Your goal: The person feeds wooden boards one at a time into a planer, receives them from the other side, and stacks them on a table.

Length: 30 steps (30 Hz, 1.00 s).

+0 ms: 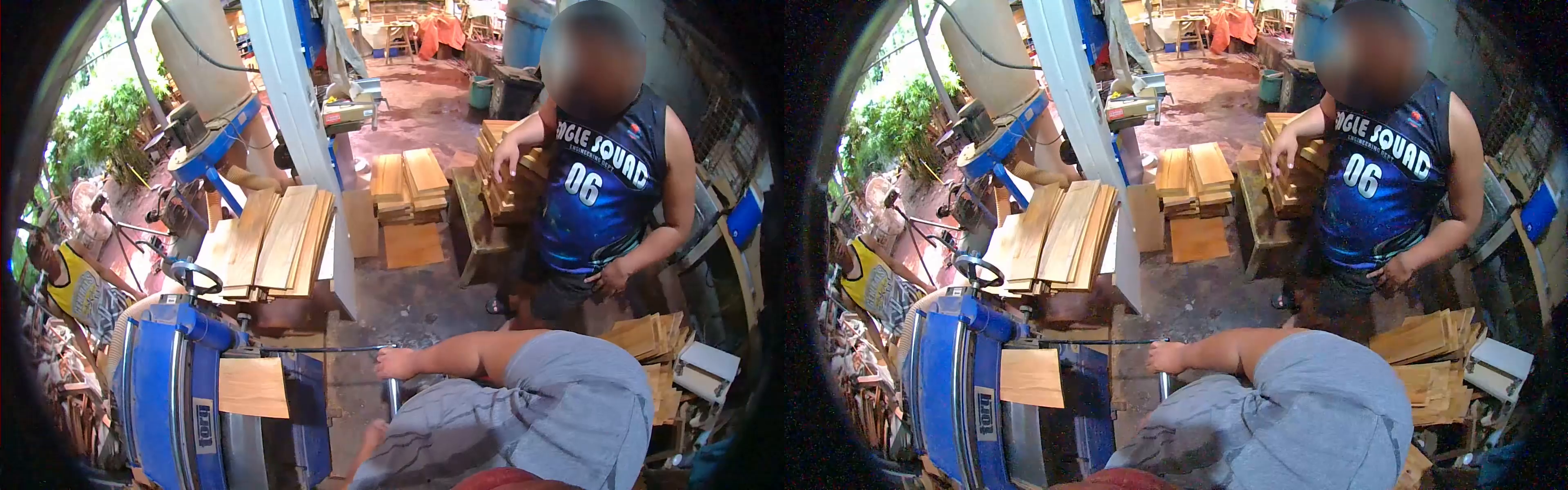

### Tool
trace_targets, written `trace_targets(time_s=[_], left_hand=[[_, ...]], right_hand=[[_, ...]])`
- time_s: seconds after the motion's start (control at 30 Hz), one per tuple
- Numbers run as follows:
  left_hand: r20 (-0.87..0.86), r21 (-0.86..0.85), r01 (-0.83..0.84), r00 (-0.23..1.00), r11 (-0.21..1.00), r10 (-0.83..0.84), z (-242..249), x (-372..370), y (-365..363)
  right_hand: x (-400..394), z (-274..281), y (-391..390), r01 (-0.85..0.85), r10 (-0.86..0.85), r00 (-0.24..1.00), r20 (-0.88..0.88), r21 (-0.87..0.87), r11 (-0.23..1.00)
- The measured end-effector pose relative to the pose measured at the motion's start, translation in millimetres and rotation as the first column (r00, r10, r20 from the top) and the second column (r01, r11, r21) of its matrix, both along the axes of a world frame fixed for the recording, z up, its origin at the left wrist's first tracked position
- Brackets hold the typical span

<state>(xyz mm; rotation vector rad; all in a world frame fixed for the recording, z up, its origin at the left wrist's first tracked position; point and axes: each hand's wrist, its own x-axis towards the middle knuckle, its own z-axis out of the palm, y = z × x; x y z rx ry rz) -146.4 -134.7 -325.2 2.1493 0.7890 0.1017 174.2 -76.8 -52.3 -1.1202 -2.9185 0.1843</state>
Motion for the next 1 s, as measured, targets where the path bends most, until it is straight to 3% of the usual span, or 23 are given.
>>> trace_targets(time_s=[0.03, 0.1, 0.2, 0.43, 0.6, 0.8, 0.87, 1.0], left_hand=[[-0.006, -0.352, -0.242, 0.967, 0.904, 0.256, -5, -23, -33], [-0.076, -0.535, -0.385, 0.908, 0.752, 0.411, 37, -20, -45], [-0.103, -0.587, -0.409, 0.893, 0.698, 0.437, 61, -6, -32], [-0.110, -0.619, -0.374, 0.912, 0.690, 0.395, 92, 27, -2], [-0.131, -0.643, -0.366, 0.918, 0.672, 0.375, 112, 46, 4], [-0.136, -0.662, -0.337, 0.933, 0.669, 0.334, 126, 55, 11], [-0.129, -0.667, -0.330, 0.934, 0.668, 0.332, 125, 58, 11], [-0.102, -0.674, -0.316, 0.935, 0.667, 0.340, 127, 59, 9]], right_hand=[[0, 3, 0, -0.011, 0.011, 0.999, -0.037, 0.011, 1.000], [1, 0, 1, -0.025, 0.025, 1.000, -0.016, -0.009, 1.000], [4, -2, 0, -0.020, 0.021, 0.999, 0.028, -0.034, 0.999], [4, -6, 5, -0.028, 0.028, 1.000, -0.007, -0.018, 0.999], [9, 15, 7, -0.008, 0.011, 0.998, 0.065, -0.043, 0.999], [10, 45, 9, 0.008, 0.002, 0.997, 0.081, -0.120, 0.993], [11, 60, 6, -0.032, 0.056, 0.983, 0.177, -0.138, 0.990], [12, 56, -3, -0.015, 0.036, 0.990, 0.134, -0.154, 0.988]])
